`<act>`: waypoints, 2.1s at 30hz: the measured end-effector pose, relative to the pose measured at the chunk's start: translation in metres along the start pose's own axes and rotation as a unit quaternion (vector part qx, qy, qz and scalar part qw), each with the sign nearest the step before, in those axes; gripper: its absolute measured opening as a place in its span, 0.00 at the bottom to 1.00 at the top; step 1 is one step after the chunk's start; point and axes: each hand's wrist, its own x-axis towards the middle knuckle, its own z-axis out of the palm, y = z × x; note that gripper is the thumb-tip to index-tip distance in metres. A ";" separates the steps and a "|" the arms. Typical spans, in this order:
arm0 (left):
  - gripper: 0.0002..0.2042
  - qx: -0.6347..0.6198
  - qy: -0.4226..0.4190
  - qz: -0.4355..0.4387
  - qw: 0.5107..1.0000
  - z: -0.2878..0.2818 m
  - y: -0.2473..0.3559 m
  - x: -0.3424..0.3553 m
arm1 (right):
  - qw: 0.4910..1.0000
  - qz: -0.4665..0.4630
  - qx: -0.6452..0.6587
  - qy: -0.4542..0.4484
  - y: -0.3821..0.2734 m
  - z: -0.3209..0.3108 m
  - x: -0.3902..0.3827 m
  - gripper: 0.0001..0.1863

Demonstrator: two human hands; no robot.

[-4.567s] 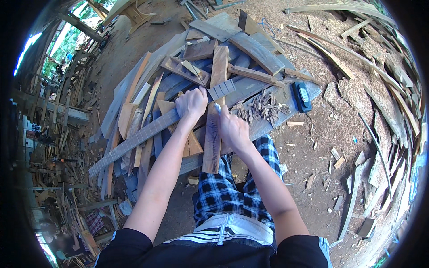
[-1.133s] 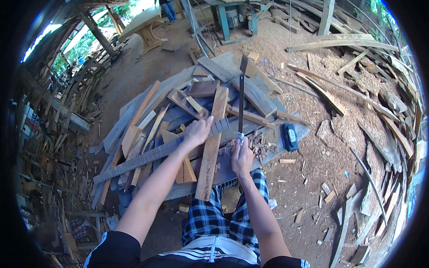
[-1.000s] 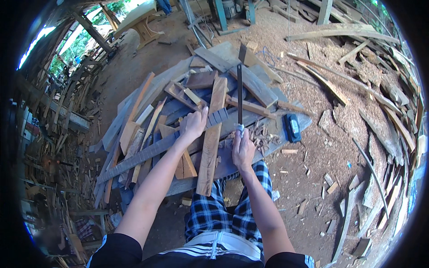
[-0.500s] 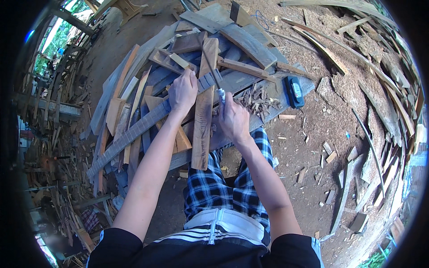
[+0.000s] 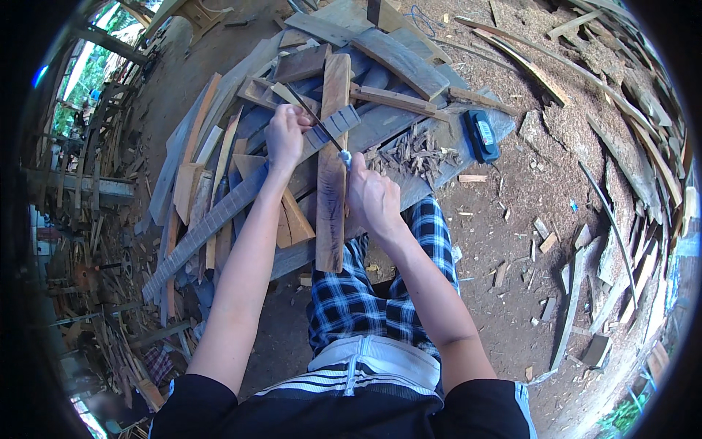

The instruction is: The recorder is carving and smoothing a wooden instrument neck using a small hand plane and a carving knife in a workshop setting.

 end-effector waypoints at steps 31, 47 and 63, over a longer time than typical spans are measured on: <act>0.25 0.356 -0.073 -0.094 0.927 -0.005 0.034 -0.021 | 0.996 -0.072 -0.037 0.049 0.005 0.016 -0.018 0.07; 0.26 0.349 -0.084 -0.087 0.929 -0.004 0.032 -0.021 | 0.995 -0.090 -0.020 0.022 0.000 0.010 0.010 0.06; 0.25 0.348 -0.078 -0.065 0.932 -0.004 0.031 -0.021 | 0.998 -0.066 -0.002 0.024 -0.006 0.012 0.016 0.08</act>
